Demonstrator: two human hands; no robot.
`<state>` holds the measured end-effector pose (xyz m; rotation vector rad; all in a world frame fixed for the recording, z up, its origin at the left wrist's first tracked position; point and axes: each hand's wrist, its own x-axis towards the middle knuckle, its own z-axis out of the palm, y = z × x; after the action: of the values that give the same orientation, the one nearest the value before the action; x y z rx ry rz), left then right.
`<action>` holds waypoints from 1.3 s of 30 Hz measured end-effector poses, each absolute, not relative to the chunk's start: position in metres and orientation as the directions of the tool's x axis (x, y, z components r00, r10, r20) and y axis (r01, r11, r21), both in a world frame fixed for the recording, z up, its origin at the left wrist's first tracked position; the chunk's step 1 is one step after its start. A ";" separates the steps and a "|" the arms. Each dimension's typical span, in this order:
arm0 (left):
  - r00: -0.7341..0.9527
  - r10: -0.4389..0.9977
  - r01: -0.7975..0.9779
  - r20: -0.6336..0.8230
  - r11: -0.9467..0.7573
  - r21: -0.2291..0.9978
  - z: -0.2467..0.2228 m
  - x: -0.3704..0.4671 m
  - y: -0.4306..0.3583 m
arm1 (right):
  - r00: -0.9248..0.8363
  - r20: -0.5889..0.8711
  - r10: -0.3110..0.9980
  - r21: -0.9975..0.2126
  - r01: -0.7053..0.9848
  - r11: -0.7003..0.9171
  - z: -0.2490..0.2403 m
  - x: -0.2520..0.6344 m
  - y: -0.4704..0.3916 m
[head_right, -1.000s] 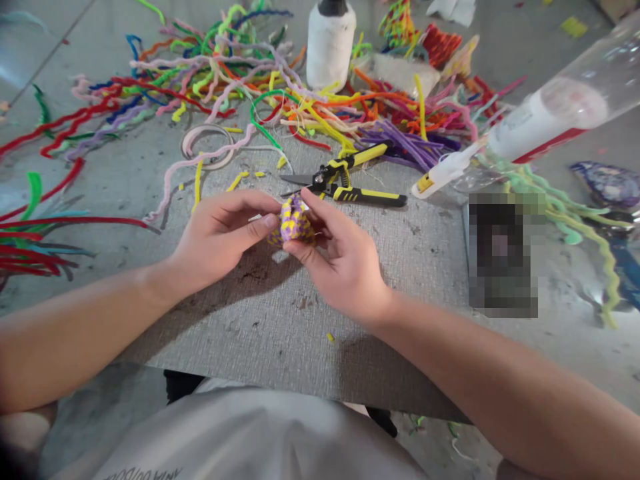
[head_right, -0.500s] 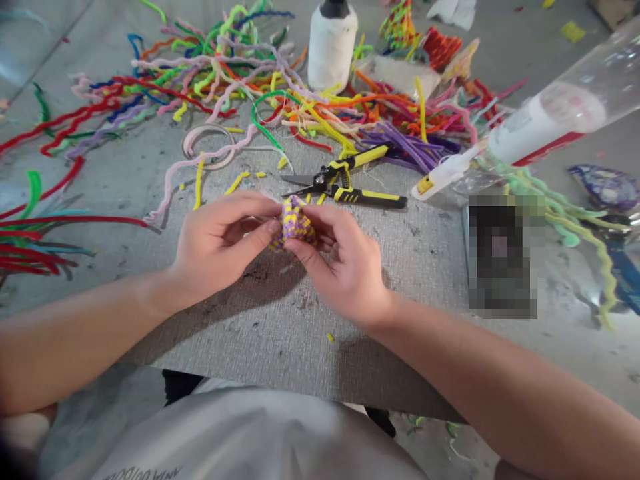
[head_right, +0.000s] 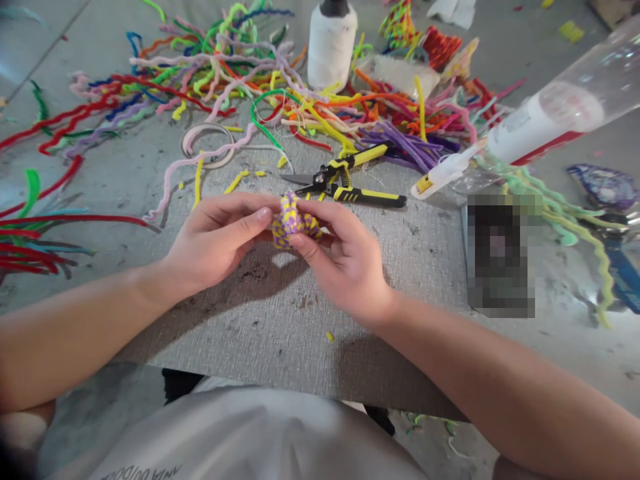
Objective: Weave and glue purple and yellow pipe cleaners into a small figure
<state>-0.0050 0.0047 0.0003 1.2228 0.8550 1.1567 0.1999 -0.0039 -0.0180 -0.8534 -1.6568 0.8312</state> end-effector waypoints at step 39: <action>0.139 0.985 -0.224 0.100 -0.067 0.972 -0.008 -0.001 -0.003 | -0.218 0.543 0.811 -0.755 0.296 0.585 -0.010 0.203 -0.005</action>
<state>-0.0011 -0.0034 -0.0083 1.1721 0.8976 1.2543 0.2027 -0.0045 -0.0097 -0.9087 -1.7820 0.6223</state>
